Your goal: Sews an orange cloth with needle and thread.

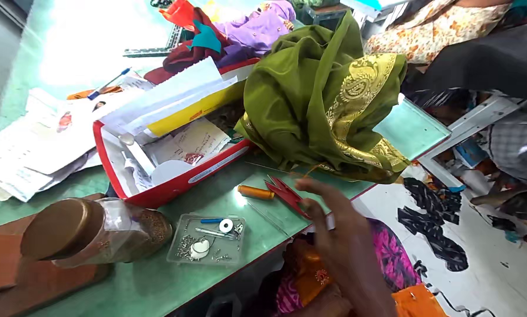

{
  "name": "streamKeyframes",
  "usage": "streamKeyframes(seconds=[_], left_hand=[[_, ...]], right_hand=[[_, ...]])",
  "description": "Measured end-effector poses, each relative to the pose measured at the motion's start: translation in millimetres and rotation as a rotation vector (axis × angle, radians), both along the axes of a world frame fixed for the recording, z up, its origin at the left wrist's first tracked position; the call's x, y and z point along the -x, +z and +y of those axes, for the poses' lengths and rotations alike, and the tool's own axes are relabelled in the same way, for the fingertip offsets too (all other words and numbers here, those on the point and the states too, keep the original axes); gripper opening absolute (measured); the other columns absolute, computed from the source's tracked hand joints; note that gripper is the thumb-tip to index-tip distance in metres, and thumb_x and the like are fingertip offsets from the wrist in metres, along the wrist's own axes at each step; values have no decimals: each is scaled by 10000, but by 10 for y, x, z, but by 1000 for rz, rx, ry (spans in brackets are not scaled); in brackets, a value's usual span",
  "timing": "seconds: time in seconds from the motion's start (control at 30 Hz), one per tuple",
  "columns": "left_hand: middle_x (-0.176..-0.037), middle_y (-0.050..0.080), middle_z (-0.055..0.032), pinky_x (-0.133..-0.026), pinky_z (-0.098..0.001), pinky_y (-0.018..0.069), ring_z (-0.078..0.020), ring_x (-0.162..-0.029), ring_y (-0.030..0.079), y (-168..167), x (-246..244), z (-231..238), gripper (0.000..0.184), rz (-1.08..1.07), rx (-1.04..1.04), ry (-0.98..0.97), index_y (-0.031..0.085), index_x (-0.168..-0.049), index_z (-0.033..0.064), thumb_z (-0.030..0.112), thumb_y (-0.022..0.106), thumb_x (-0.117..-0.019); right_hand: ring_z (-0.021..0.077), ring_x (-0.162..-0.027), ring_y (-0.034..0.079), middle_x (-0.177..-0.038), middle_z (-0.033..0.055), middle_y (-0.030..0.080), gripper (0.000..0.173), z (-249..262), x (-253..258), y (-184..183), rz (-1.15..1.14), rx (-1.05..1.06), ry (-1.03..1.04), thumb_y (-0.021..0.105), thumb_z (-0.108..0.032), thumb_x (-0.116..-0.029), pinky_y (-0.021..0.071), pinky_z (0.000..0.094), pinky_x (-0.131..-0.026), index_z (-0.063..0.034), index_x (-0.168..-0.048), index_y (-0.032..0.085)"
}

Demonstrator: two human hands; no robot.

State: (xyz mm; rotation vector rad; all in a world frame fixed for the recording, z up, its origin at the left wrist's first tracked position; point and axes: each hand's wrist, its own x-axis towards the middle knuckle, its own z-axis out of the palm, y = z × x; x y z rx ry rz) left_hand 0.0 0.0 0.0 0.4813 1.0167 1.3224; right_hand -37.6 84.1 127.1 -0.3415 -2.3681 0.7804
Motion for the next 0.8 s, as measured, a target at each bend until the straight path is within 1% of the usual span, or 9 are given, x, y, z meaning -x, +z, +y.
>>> streamKeyframes(seconds=[0.07, 0.13, 0.2, 0.33, 0.4, 0.47, 0.53, 0.67, 0.8], left_hand=[[-845, 645, 82, -691, -164, 492, 34, -754, 591, 97, 69, 6, 279, -3, -131, -2, 629, -985, 30, 120, 382, -1075], [-902, 679, 78, -772, -209, 533, 0, -826, 641, 303, 183, -1, 320, -25, -189, -23, 606, -975, 56, 115, 312, -1087], [-921, 711, 70, -816, -241, 566, -37, -856, 685, 413, 237, 28, 343, -59, -247, -32, 578, -922, 113, 108, 278, -1088], [-896, 732, 90, -815, -214, 576, -12, -849, 696, 579, 291, 122, 360, 7, -368, -51, 664, -888, 193, 241, 378, -1102], [-864, 715, 110, -757, -165, 558, 25, -808, 672, 651, 322, 185, 342, 76, -419, -73, 677, -878, 241, 377, 442, -1085], [-810, 676, 131, -736, -143, 546, 38, -782, 648, 733, 352, 249, 339, 117, -479, -70, 669, -858, 263, 413, 453, -1072], [-755, 626, 155, -717, -131, 532, 47, -737, 620, 782, 359, 294, 316, 127, -503, -39, 673, -860, 284, 414, 470, -1063], [-696, 593, 161, -656, -117, 508, 53, -658, 581, 788, 274, 338, 301, 146, -473, 0, 678, -841, 294, 354, 487, -1067], [-667, 589, 154, -629, -119, 490, 45, -623, 564, 789, 36, 374, 346, 156, -407, -4, 676, -798, 293, 273, 462, -1069]], right_hand=[[83, -995, 688, -1173, 5, 716, 266, 189, -396, -64, 13, 113, -73, 510, -166, -1054, 582, 290, -830, -117, -1252, 681], [-2, -1001, 664, -1161, -76, 707, 248, 360, -799, -222, 57, 249, -144, 490, -236, -1077, 564, 201, -849, -175, -1221, 682], [4, -1096, 651, -1190, -120, 699, 277, 462, -1206, -400, 62, 409, -175, 460, -335, -1090, 543, 214, -949, -216, -1233, 666], [9, -1154, 623, -1227, -86, 700, 654, 305, -1882, -700, -89, 750, 5, 392, -674, -993, 512, 261, -1010, -180, -1341, 639], [-38, -1023, 640, -1086, -107, 716, 575, 131, -2065, -746, -56, 827, 117, 447, -626, -998, 534, 216, -932, -164, -1246, 684], [-91, -810, 635, -918, -157, 712, 355, 19, -2315, -717, 61, 878, 149, 514, -480, -1036, 547, 144, -783, -209, -1105, 732], [-141, -713, 582, -871, -208, 692, 257, -45, -2643, -625, 196, 869, 81, 533, -401, -1049, 500, 72, -690, -256, -1051, 746], [-106, -755, 609, -922, -199, 706, 251, -189, -3386, -499, 350, 754, -116, 513, -396, -1060, 507, 95, -728, -303, -1109, 741], [-96, -812, 635, -915, -232, 704, 242, -456, -4039, -479, 377, 700, -373, 504, -441, -1049, 525, 133, -817, -373, -1078, 734]])
